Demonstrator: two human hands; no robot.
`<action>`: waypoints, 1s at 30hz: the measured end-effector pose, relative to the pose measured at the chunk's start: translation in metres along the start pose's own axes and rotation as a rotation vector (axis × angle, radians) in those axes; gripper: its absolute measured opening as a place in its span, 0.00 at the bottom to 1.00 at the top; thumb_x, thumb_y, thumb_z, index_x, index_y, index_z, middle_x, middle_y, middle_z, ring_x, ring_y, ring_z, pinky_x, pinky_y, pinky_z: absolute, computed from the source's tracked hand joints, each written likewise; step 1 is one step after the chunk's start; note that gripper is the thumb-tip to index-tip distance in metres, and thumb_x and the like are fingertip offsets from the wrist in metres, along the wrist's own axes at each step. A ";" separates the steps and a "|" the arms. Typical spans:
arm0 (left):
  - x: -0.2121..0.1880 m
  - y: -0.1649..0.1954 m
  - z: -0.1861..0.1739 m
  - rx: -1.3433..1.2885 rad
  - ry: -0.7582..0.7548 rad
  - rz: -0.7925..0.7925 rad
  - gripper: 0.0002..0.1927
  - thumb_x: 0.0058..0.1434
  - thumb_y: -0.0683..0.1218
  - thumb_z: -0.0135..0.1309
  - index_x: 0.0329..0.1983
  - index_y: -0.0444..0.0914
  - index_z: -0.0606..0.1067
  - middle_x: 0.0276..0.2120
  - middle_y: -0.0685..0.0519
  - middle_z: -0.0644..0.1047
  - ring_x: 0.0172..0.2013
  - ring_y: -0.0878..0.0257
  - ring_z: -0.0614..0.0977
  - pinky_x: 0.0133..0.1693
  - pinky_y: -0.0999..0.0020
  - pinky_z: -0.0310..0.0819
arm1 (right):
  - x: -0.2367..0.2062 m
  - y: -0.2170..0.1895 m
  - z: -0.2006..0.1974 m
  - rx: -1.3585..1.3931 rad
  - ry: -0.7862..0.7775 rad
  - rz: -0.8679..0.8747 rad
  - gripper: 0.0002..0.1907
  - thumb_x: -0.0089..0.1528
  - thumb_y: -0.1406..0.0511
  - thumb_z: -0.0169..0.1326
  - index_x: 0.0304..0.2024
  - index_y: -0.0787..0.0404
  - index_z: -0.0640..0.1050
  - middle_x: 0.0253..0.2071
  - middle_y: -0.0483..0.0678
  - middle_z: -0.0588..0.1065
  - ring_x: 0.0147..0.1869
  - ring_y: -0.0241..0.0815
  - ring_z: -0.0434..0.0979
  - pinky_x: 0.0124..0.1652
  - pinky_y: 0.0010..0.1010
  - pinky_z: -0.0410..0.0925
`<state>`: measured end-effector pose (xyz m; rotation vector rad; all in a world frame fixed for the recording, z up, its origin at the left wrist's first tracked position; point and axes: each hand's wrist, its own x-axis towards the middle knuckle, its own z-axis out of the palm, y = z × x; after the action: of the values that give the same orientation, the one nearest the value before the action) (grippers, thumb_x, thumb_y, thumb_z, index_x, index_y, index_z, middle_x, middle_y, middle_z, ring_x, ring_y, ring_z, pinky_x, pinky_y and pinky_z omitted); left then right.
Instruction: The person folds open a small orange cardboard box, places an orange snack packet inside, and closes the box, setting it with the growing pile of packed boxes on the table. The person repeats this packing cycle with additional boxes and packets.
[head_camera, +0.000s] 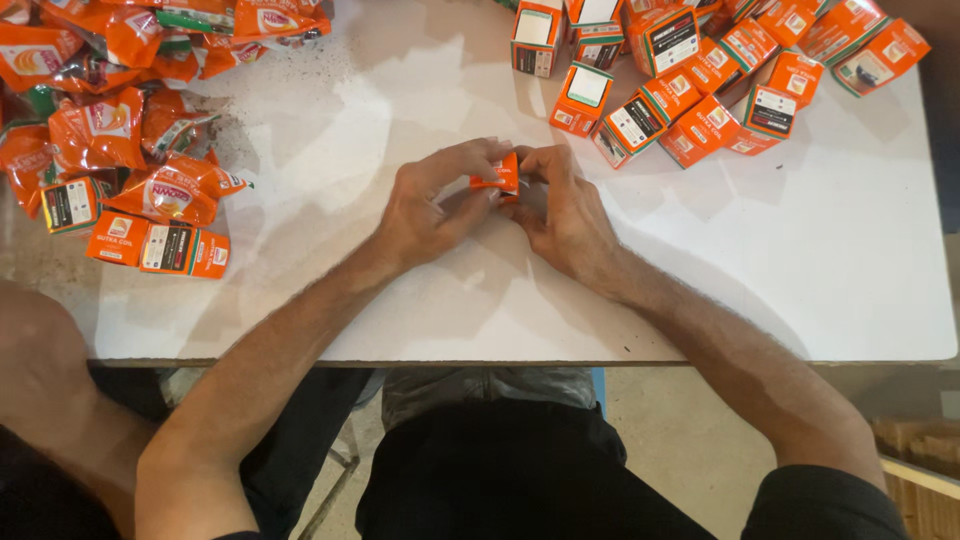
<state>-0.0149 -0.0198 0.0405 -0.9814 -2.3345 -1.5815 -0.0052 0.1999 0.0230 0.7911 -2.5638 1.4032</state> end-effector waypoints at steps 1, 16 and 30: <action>0.001 -0.001 -0.001 0.021 -0.005 0.021 0.13 0.61 0.33 0.60 0.48 0.35 0.77 0.59 0.41 0.78 0.65 0.46 0.77 0.64 0.56 0.74 | 0.000 0.001 0.000 0.011 -0.004 -0.015 0.29 0.61 0.72 0.65 0.54 0.64 0.59 0.60 0.61 0.75 0.62 0.61 0.79 0.55 0.45 0.74; 0.044 -0.047 0.007 0.548 0.128 0.107 0.42 0.61 0.51 0.69 0.69 0.30 0.59 0.70 0.30 0.57 0.68 0.34 0.62 0.67 0.45 0.62 | -0.003 -0.009 -0.039 -0.826 0.100 -0.096 0.37 0.54 0.50 0.70 0.61 0.56 0.73 0.70 0.64 0.61 0.76 0.68 0.54 0.67 0.72 0.45; 0.164 -0.104 0.046 0.049 -0.086 0.185 0.41 0.74 0.58 0.60 0.74 0.29 0.54 0.68 0.31 0.62 0.68 0.38 0.65 0.64 0.52 0.64 | 0.030 0.055 -0.088 -0.851 0.183 0.232 0.54 0.64 0.32 0.53 0.77 0.59 0.62 0.77 0.72 0.52 0.81 0.76 0.45 0.65 0.81 0.43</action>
<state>-0.1929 0.0669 0.0164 -1.2367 -2.2490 -1.4332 -0.0709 0.2839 0.0413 0.2145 -2.7549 0.2776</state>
